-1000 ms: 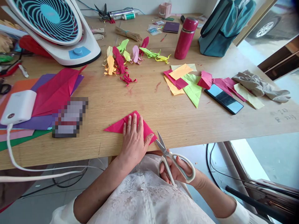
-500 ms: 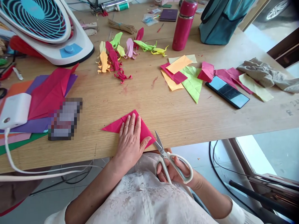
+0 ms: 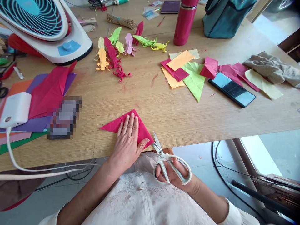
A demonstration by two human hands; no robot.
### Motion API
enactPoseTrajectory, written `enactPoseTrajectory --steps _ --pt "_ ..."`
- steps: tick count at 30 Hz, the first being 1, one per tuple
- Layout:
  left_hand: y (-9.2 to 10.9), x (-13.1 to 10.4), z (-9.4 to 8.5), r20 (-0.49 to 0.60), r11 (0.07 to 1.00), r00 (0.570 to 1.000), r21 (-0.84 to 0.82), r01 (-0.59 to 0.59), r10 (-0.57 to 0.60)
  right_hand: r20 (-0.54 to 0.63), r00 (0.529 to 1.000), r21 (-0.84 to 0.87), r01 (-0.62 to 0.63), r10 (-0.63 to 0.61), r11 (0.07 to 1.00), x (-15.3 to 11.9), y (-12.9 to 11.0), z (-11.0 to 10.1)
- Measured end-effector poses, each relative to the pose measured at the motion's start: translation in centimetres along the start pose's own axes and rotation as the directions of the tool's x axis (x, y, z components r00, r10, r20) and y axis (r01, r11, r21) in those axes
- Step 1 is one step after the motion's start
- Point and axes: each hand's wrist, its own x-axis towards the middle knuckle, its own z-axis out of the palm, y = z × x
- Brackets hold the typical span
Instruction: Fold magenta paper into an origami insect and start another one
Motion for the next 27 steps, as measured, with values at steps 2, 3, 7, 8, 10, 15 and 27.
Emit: enactPoseTrajectory --steps 2,3,7,8,10,15,27 --pt "-0.1 -0.1 -0.1 0.004 1.0 1.0 0.004 -0.011 0.011 0.002 1.0 0.04 -0.014 0.014 0.999 0.1 0.0 0.3" --pt "-0.2 -0.1 -0.1 0.008 1.0 1.0 0.006 -0.016 0.016 -0.003 1.0 0.057 -0.023 0.023 0.998 0.2 0.0 0.5" --pt "-0.6 -0.2 -0.1 0.028 0.999 0.999 0.006 -0.036 0.036 -0.028 1.0 0.076 0.006 -0.004 0.997 0.2 0.3 0.9" --pt "-0.7 -0.3 -0.1 0.034 0.999 0.999 0.007 -0.042 0.042 -0.032 0.999 0.066 0.028 -0.026 0.997 0.2 0.4 0.9" --pt "-0.7 -0.3 -0.3 0.044 0.999 0.998 0.008 -0.05 0.049 -0.036 0.998 0.048 0.054 -0.052 0.997 0.2 0.7 1.0" --pt "0.6 -0.5 -1.1 0.007 1.0 1.0 0.002 -0.025 0.025 -0.038 0.999 0.089 0.027 -0.024 0.996 0.1 0.8 1.4" --pt "1.7 -0.4 0.7 -0.04 0.996 0.999 -0.085 0.002 -0.005 -0.06 0.998 0.085 -0.001 0.006 0.996 -0.1 0.9 1.4"
